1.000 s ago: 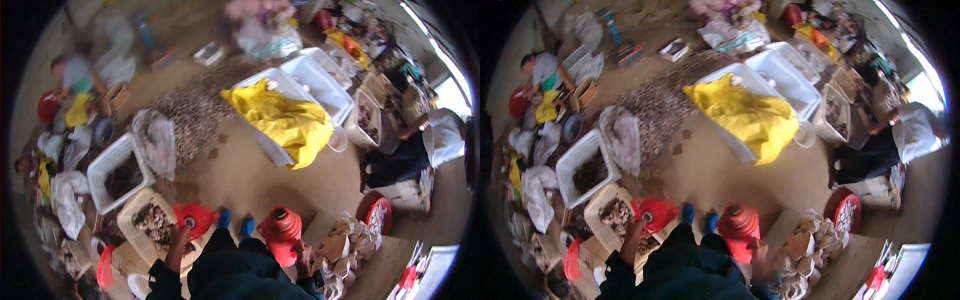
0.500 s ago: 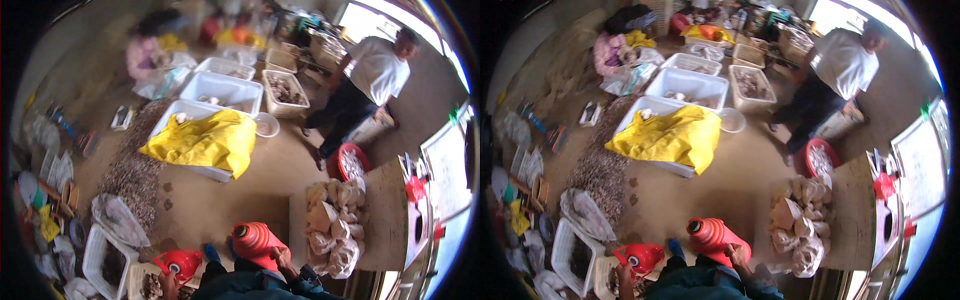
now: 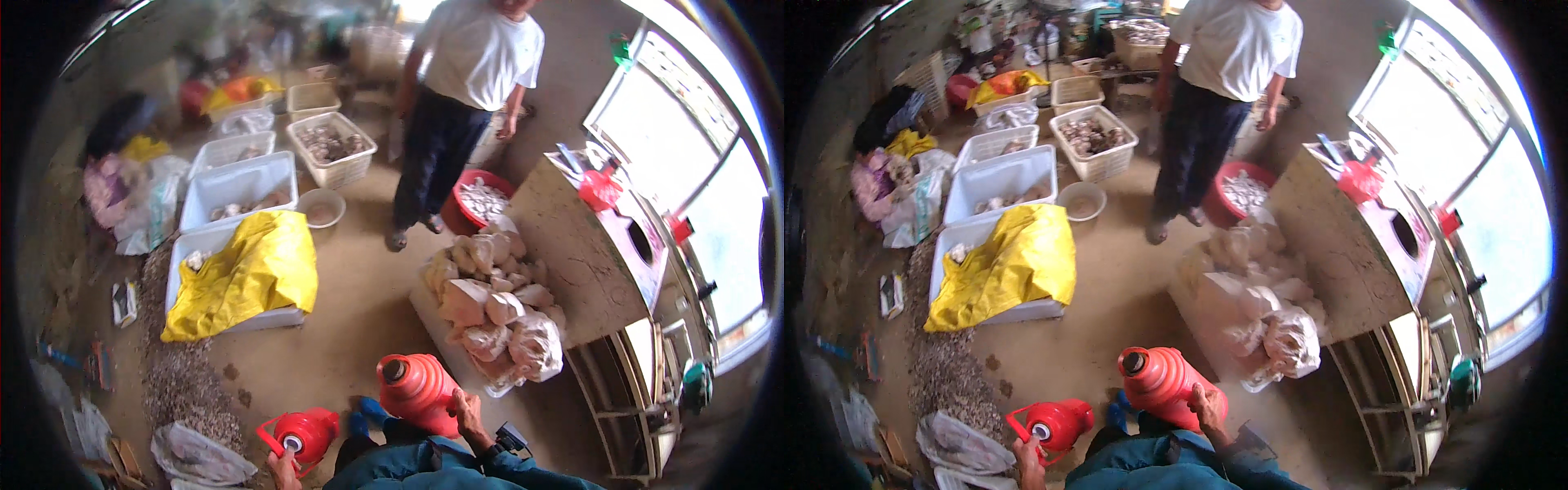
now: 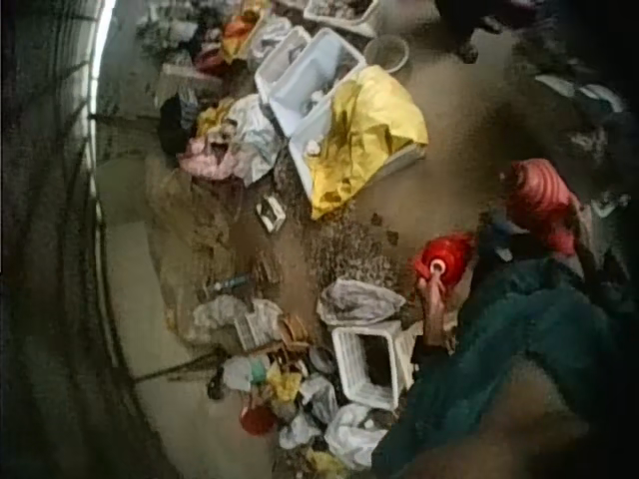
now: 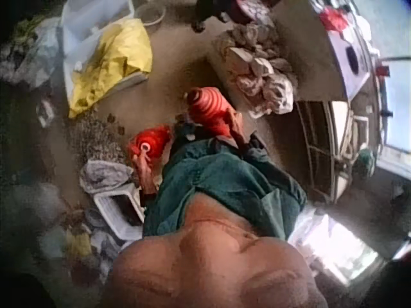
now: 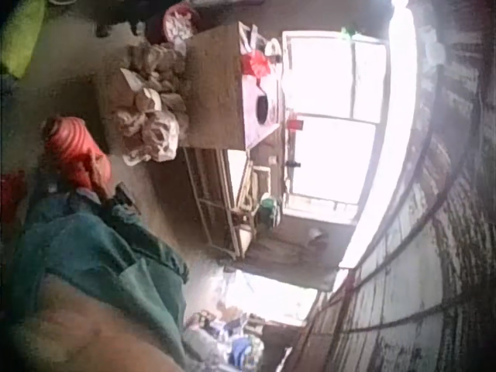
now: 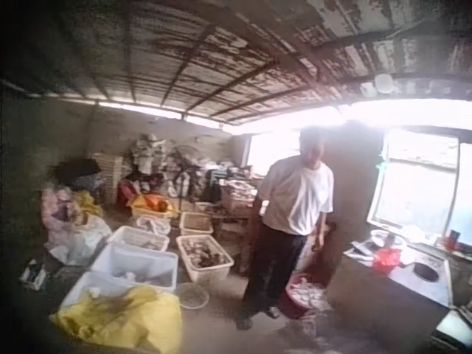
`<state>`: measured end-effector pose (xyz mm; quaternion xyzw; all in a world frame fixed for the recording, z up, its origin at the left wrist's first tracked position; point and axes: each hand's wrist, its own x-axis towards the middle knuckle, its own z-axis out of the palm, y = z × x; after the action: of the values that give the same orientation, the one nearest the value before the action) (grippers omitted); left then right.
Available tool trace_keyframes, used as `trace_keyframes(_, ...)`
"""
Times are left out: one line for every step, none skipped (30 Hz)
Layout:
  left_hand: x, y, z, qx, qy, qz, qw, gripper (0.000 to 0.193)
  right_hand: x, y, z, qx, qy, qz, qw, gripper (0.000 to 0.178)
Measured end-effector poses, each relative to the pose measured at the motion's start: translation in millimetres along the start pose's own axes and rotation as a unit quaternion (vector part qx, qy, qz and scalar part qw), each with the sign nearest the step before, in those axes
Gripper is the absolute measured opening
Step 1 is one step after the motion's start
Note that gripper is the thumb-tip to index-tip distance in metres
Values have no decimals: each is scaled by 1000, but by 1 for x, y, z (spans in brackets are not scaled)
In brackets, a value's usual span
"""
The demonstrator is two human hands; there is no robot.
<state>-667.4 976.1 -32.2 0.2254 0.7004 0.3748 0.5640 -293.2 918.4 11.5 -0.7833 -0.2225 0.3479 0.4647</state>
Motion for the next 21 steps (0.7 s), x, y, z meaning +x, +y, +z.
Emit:
trace_keyframes(3, 4, 6, 20, -7, 2, 1000, 8, -4, 5, -6, 2, 17, 4, 1000, 54)
trace_keyframes(6, 8, 13, 41, -14, 5, 999, 8, -5, 13, -15, 25, 43, 19, 999, 53)
trace_keyframes(6, 14, 19, 48, -26, 3, 999, 8, -10, 14, -21, 46, 66, 34, 996, 52)
trace_keyframes(5, 21, 25, 68, -51, 19, 996, 8, -17, 14, -27, 82, 94, 24, 992, 50)
trace_keyframes(5, 27, 30, 88, -76, 34, 993, 8, -25, 14, -32, 94, 122, 21, 988, 48)
trace_keyframes(6, 32, 36, 96, -87, 32, 991, 8, -34, 11, -39, 106, 151, 18, 983, 47)
trace_keyframes(7, 37, 41, 109, -110, 32, 987, 9, -42, 7, -45, 137, 178, 19, 974, 49)
trace_keyframes(7, 41, 46, 124, -133, 33, 983, 9, -48, 6, -52, 168, 205, 20, 964, 50)
trace_keyframes(5, 45, 50, 133, -144, 35, 980, 9, -56, 7, -60, 149, 244, 22, 958, 50)
trace_keyframes(6, 47, 56, 156, -150, 31, 976, 9, -62, 12, -67, 154, 258, 28, 953, 50)
trace_keyframes(5, 49, 62, 179, -155, 29, 971, 8, -68, 18, -74, 167, 278, 2, 946, 49)
trace_keyframes(5, 51, 70, 202, -166, 28, 965, 8, -75, 20, -82, 179, 302, -27, 936, 48)
trace_keyframes(4, 54, 74, 213, -174, 34, 961, 8, -82, 17, -85, 208, 299, -26, 931, 46)
trace_keyframes(2, 57, 77, 225, -178, 45, 957, 7, -87, 20, -88, 217, 311, -22, 925, 46)
trace_keyframes(-2, 58, 84, 233, -183, 55, 953, 7, -91, 24, -96, 221, 333, -15, 916, 46)
trace_keyframes(-3, 57, 91, 241, -191, 62, 950, 7, -96, 28, -105, 225, 355, -9, 907, 45)
trace_keyframes(-1, 54, 96, 265, -212, 94, 936, 6, -104, 31, -114, 285, 343, -12, 895, 43)
trace_keyframes(-2, 49, 102, 288, -233, 124, 920, 6, -111, 38, -123, 292, 353, -12, 889, 43)
trace_keyframes(-3, 45, 108, 294, -241, 131, 915, 6, -117, 44, -133, 281, 375, -21, 883, 43)
trace_keyframes(-5, 42, 115, 332, -235, 144, 902, 8, -124, 52, -142, 271, 398, -29, 876, 43)
trace_keyframes(-14, 39, 127, 370, -228, 156, 887, 12, -130, 61, -153, 277, 408, -28, 869, 43)
